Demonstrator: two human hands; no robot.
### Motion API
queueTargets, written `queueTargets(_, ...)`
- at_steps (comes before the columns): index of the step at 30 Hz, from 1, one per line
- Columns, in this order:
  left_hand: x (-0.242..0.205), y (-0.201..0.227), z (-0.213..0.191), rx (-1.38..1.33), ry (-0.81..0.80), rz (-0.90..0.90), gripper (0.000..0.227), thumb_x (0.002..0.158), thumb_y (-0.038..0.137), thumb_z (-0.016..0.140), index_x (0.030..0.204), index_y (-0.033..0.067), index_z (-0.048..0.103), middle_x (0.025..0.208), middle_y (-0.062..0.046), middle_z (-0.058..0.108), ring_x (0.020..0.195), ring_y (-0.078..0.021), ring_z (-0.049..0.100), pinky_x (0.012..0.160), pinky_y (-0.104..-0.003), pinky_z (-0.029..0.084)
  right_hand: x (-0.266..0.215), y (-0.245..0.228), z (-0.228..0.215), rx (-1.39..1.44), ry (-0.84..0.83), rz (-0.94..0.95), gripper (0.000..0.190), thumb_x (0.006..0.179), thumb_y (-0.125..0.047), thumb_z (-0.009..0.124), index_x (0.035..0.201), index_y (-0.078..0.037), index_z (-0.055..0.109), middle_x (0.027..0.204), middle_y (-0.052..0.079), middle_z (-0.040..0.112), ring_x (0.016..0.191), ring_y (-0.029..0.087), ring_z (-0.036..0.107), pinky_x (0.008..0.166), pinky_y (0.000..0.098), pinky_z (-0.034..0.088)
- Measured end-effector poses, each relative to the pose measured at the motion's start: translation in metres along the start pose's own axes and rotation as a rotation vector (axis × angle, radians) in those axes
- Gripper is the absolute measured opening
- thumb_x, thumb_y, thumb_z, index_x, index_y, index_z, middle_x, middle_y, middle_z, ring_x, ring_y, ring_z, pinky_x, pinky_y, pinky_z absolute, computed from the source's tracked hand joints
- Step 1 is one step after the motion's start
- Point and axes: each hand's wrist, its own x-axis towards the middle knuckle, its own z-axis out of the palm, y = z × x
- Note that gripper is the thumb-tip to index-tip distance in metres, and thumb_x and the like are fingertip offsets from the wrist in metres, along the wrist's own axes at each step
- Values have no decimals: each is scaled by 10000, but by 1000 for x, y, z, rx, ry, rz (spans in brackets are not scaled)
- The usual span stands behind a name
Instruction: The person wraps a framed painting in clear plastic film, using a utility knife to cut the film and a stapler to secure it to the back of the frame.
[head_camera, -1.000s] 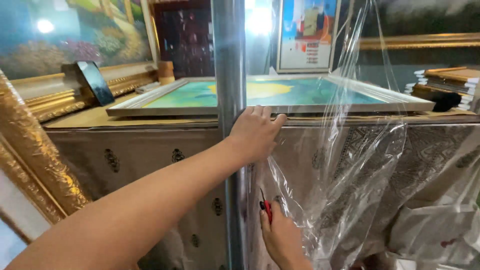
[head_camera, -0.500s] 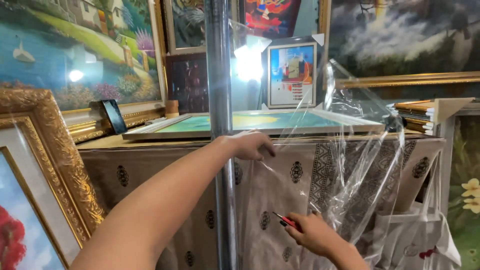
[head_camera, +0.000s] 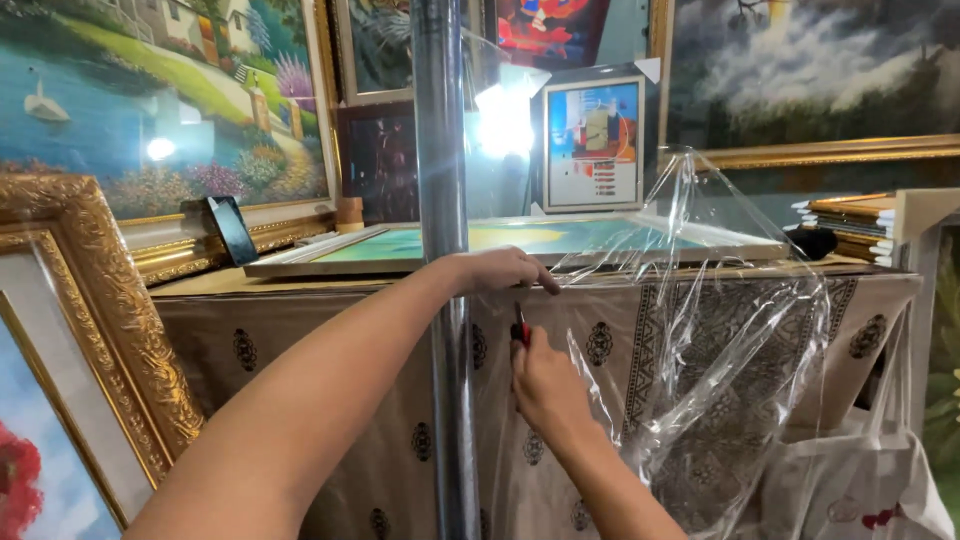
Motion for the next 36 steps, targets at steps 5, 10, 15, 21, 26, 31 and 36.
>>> queueTargets(5,-13,5,2,-48,43,37,445,702,130,390,1072,143,637,1122,-82,612,1165,-288,465,1026,-431,255,-1,7,12,-179,43,-69,205,854,-205,351,985,-71,433,753,196,610,768,387,630,664,471,510)
queueTargets(10,-2,-18,-1,420,109,269,365,745,163,423,1038,117,635,1120,-114,594,1119,-307,501,999,-441,305,-26,46,58,-244,-51,-16,240,888,-250,321,962,-55,439,770,209,610,785,391,627,648,475,503)
queueTargets(15,-5,-8,-2,221,3,119,319,828,239,396,1086,198,579,1145,-49,568,1032,-207,512,878,-314,415,-68,88,110,-123,-193,71,300,901,-334,290,981,-77,422,853,243,598,841,453,567,709,526,432)
queueTargets(21,-13,7,-3,130,26,7,425,757,194,350,1101,234,595,1285,4,497,1202,-169,425,1027,-337,290,-116,113,137,-154,-411,249,339,908,-368,234,1063,-109,388,924,208,595,865,416,564,757,523,407)
queueTargets(26,5,-14,-3,90,63,75,499,641,143,355,1050,211,633,1233,32,546,1195,-136,440,1007,-285,310,-137,161,129,-319,-415,72,305,927,-384,236,1003,-143,407,659,56,595,566,248,583,503,384,480)
queueTargets(31,16,-45,5,247,128,388,501,696,78,378,1173,75,528,1198,-81,509,1121,-205,466,919,-309,362,-136,231,54,-692,-659,97,350,845,-452,383,1142,-267,389,789,81,665,699,313,649,594,468,465)
queueTargets(36,-19,-18,38,956,254,445,451,692,222,503,1113,80,582,1322,-69,350,1140,-295,340,845,-483,336,-112,291,-39,-960,-409,389,401,876,-441,269,1145,-254,501,1090,4,631,998,230,610,824,427,369)
